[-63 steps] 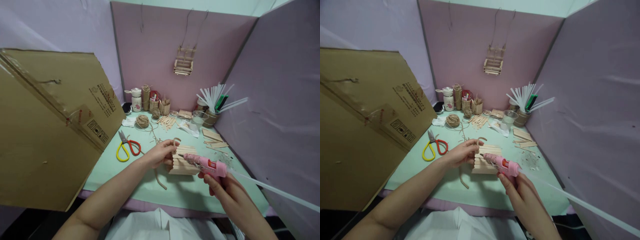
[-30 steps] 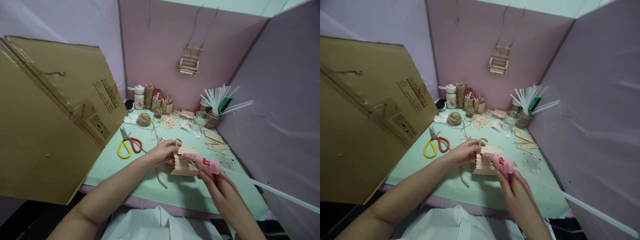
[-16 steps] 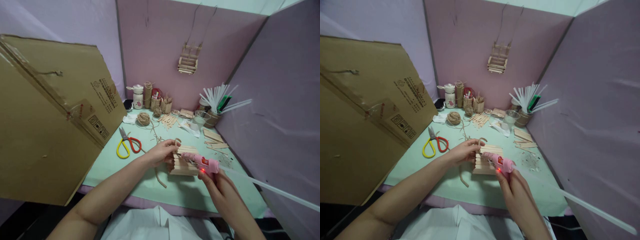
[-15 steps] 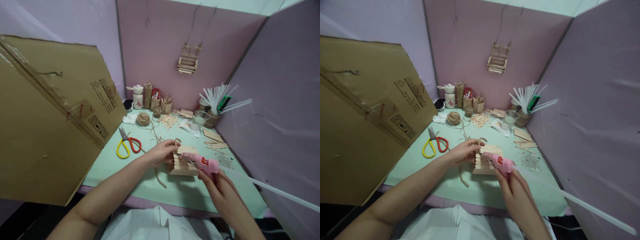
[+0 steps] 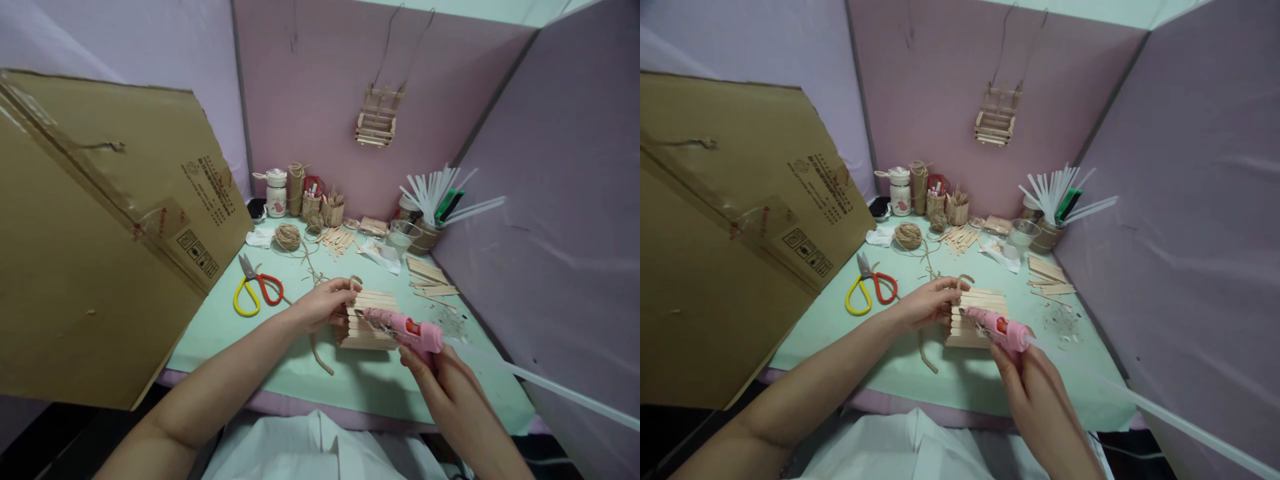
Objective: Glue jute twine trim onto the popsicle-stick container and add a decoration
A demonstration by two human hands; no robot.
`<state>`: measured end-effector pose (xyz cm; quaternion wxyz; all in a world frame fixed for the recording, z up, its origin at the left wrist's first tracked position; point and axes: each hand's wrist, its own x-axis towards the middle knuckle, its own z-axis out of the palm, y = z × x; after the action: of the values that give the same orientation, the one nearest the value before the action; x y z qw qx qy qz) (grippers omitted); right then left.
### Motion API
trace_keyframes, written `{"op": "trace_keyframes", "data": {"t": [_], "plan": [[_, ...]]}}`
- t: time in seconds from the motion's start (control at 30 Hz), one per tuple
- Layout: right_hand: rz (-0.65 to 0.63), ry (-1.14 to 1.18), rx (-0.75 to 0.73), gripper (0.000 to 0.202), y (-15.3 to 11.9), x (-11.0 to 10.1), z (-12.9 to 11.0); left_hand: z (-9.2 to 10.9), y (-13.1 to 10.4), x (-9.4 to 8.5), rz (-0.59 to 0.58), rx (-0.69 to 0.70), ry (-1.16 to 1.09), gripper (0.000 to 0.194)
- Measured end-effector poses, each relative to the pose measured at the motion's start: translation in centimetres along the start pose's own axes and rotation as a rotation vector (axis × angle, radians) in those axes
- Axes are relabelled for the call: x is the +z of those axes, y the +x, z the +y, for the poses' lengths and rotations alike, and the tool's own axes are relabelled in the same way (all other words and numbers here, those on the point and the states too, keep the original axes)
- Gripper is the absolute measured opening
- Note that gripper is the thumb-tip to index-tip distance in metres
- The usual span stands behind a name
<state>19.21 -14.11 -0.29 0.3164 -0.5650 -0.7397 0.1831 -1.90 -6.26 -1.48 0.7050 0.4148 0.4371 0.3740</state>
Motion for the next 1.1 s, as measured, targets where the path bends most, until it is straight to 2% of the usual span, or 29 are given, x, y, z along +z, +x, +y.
{"op": "trace_keyframes", "data": {"t": [0.47,0.77,1.1], "plan": [[-0.038,-0.056,0.069,0.036,-1.3,-0.1,0.7,-0.3,0.3,-0.3,-0.001,0.029,0.019,0.028],[-0.04,-0.092,0.047,0.041,-1.3,-0.2,1.0,-0.2,0.3,-0.1,0.01,0.022,0.024,0.027],[-0.027,-0.086,-0.035,0.033,-1.5,-0.7,0.0,-0.2,0.3,-0.2,0.004,0.031,0.012,0.027]]}}
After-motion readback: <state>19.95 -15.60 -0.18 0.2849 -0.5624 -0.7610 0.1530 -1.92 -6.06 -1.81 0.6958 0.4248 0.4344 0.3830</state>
